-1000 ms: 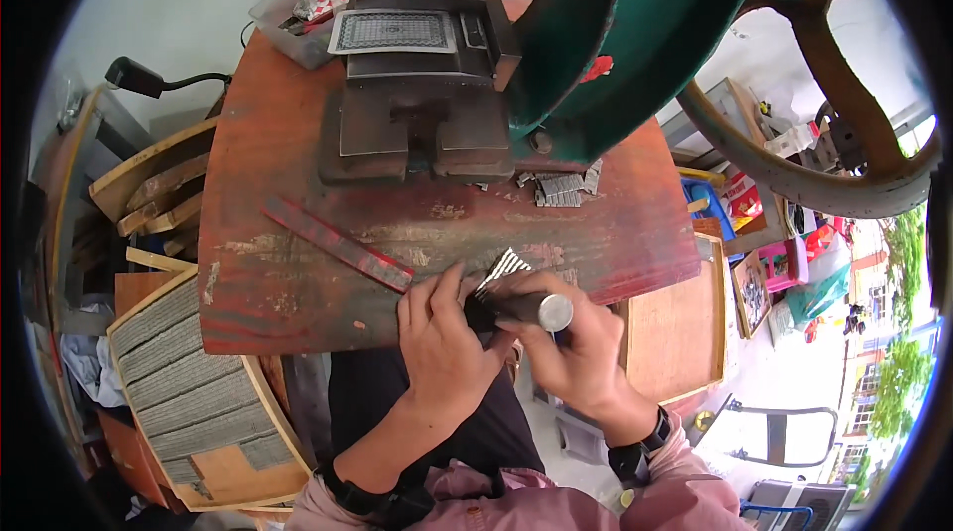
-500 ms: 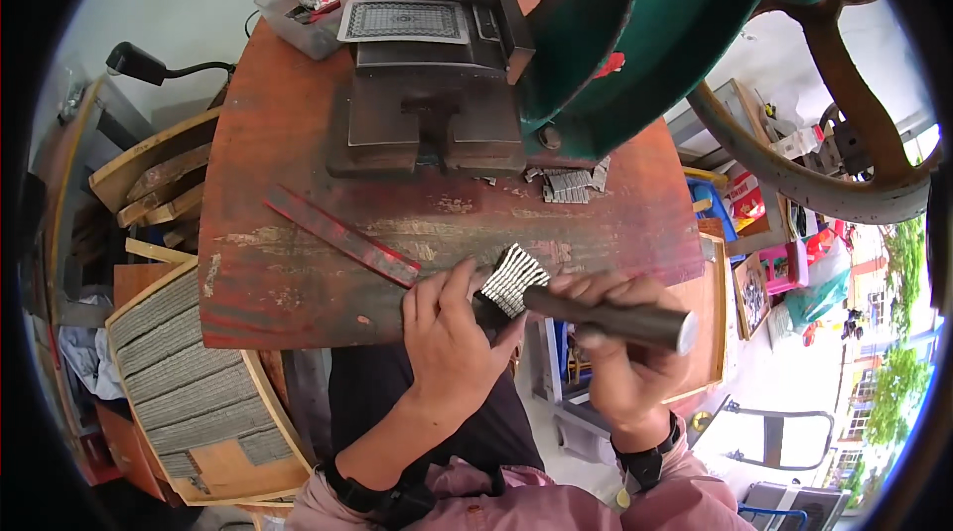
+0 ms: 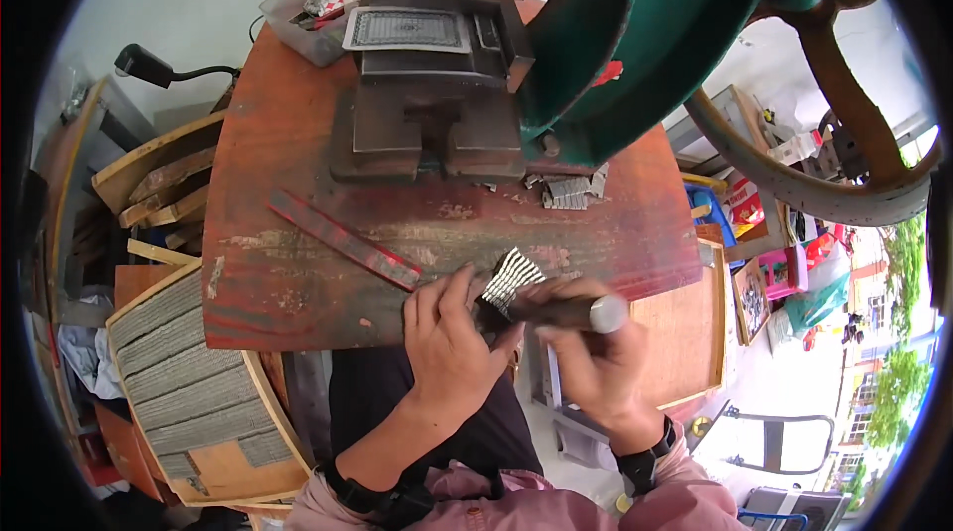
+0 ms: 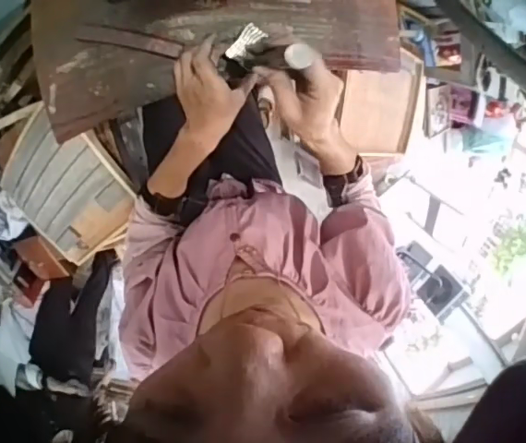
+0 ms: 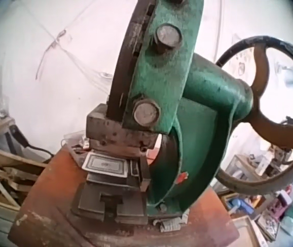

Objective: Operating a manual press machine to flatten or shape metal components in a manufacturing environment.

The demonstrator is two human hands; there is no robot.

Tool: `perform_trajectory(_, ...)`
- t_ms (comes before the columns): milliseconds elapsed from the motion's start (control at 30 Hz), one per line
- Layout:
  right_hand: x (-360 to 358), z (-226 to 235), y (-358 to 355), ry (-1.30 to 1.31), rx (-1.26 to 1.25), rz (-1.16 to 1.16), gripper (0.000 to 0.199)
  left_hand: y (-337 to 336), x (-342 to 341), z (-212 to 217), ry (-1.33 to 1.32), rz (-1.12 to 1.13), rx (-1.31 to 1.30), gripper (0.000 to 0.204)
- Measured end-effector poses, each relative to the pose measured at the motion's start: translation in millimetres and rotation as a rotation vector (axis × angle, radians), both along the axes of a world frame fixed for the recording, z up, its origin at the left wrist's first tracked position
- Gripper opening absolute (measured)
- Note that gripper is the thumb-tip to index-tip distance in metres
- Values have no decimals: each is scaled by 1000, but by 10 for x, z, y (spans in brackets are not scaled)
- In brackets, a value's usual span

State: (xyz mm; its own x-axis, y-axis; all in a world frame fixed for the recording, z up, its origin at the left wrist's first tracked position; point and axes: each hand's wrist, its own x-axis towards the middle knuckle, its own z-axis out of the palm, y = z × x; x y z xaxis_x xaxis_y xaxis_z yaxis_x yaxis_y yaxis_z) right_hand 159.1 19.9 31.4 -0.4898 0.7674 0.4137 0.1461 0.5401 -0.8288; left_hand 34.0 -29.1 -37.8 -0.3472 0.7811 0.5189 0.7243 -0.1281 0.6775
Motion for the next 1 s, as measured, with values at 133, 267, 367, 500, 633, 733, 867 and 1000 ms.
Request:
perform_trajectory(133, -99, 165, 105, 231, 56, 24, 28, -43, 10, -13, 117, 96, 23, 87)
perform_trajectory(267, -143, 167, 101, 160, 62, 37, 30, -59, 18, -64, 144, 127, 0, 90)
perform_trajectory(367, -130, 11, 71, 150, 42, -5, 32, -20, 67, -88, 125, 123, 48, 90)
perform_trajectory(500, -199, -15, 69, -64, 27, -26, 28, -36, 36, -88, 126, 141, 80, 74)
perform_trajectory(633, -214, 253, 92, 401, -15, 30, 21, -41, 33, -78, 160, 156, 48, 73)
perform_trajectory(733, -140, 305, 74, 562, -14, 10, 23, -34, 49, -78, 223, 173, 46, 72)
perform_trajectory(867, 48, -127, 79, -20, -2, -124, 28, -15, 72, -84, 207, 172, 84, 70)
perform_trajectory(1000, 28, 90, 76, 258, -121, -139, 26, -11, 53, -70, 198, 158, 95, 70)
